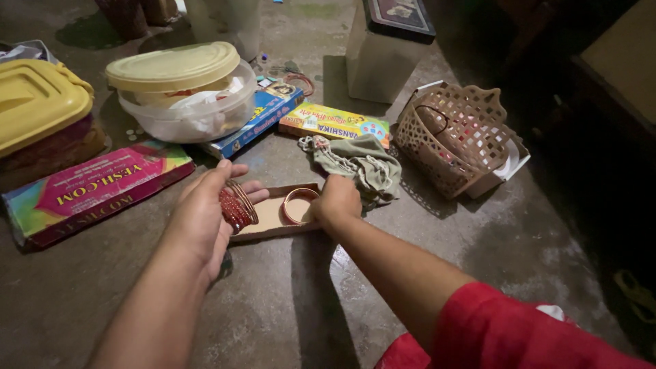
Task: The person sits on the floor and organizes a collection of bangles. They pick up bangles from a small box and the floor, wipe them with a cloth, and place them back into the box. The person also moves a rectangular box and a plastic basket to clear space.
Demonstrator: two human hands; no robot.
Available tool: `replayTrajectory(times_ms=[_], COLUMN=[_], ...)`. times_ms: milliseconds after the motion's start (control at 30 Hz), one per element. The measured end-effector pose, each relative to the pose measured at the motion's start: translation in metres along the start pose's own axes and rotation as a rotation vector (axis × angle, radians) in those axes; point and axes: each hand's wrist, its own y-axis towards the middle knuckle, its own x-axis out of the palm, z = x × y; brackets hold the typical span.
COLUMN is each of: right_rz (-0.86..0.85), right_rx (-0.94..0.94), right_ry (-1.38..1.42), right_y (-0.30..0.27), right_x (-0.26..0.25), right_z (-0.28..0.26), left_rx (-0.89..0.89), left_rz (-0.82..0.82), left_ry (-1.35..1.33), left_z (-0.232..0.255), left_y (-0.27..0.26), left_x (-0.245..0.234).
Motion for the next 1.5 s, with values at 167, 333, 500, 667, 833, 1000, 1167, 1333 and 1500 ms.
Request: replayTrajectory(times_ms=[167, 333, 500, 667, 833, 1000, 1167, 1333, 1500], right_rz=[0.061, 0.092, 0.22, -0.451, -0.53, -0.5, -0.413, -0.418, -0.396], right_rx=[-0.015, -0.097, -0.426, -0.47, -0.501, -0.378, -0.499, -0.439, -0.464], right_ry=[0.013, 0.05, 0.351, 0.943, 1.089, 1.204, 1.265, 1.265, 1.231], right_y=[0.008, 0.01, 0.014, -0.028, -0.081, -0.107, -0.131, -0.147, -0.143], right_x=[0.004, 0.006, 0.006, -0.014, -0.053, -0.088, -0.11, -0.121, -0.121], right_z=[0.002, 0.008, 0.006, -0.018, -0.021, -0.027, -0.032, -0.039, -0.036], left_rx=[-0.005, -0.003, 0.033, 0.112, 0.165, 0.262, 0.367, 0.431, 0.29], left_rz=[0.006, 0.01, -0.02, -0.222, -0.327, -0.224, -0.176, -0.142, -0.112], left_ry=[0.023, 0.032, 0.13, 0.132, 0.094, 0.182, 0.179, 0.198, 0.105], left_z=[0.0, 0.001, 0.005, 0.02, 0.043, 0.053, 0.052, 0.06, 0.064], left_y=[-0.001, -0.001, -0.001, -0.01, -0.037, -0.07, -0.088, -0.097, -0.102], left_x=[0.0, 0.001, 0.003, 0.001, -0.004, -0.01, -0.014, -0.016, -0.018])
